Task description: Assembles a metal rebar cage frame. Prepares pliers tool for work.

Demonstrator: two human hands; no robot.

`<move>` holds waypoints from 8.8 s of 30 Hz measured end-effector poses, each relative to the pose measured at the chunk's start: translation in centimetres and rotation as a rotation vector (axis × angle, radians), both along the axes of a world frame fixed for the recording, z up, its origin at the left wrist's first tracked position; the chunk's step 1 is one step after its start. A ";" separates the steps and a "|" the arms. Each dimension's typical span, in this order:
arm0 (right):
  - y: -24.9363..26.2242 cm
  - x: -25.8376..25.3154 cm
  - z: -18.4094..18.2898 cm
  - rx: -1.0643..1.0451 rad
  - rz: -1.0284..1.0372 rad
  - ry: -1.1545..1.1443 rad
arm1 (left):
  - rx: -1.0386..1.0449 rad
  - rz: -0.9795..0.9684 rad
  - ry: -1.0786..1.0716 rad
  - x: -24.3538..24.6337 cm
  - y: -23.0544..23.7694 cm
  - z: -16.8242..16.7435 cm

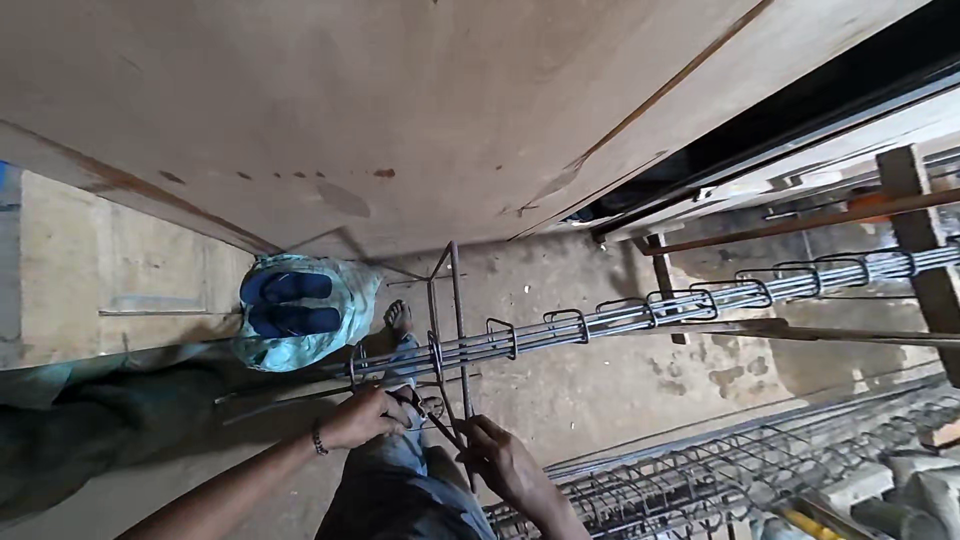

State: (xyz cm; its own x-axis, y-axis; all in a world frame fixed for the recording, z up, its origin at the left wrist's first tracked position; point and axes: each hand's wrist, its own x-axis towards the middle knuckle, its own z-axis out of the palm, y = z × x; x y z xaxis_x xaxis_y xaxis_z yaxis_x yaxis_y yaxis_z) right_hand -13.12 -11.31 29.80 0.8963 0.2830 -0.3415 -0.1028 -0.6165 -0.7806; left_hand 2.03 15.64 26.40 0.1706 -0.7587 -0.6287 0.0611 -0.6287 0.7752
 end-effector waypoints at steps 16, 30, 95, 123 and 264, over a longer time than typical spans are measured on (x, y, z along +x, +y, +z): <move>-0.2 0.7 -1.1 -0.274 -0.113 -0.419 | -0.031 0.174 0.084 4.1 0.5 -0.3; 7.0 3.8 -0.7 -0.494 -0.524 0.169 | 0.442 0.142 -0.182 8.2 -6.6 -6.7; 0.5 17.7 -6.4 -0.409 -0.039 0.305 | 0.507 0.534 -0.100 5.6 -11.2 -7.2; 2.1 23.6 -7.8 -0.569 0.500 0.565 | 0.475 0.662 -0.068 4.8 -10.7 -7.7; 3.4 11.0 -8.5 -0.372 -0.405 0.071 | 0.325 0.602 0.072 6.1 -9.4 -10.4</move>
State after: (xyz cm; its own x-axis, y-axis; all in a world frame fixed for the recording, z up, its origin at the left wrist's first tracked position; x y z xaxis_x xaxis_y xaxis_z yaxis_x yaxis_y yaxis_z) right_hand -2.13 -7.91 21.34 0.8793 -0.2309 -0.4166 -0.4337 -0.7497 -0.4998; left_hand 8.16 6.27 16.04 0.4522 -0.3158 -0.8341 0.5170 -0.6693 0.5337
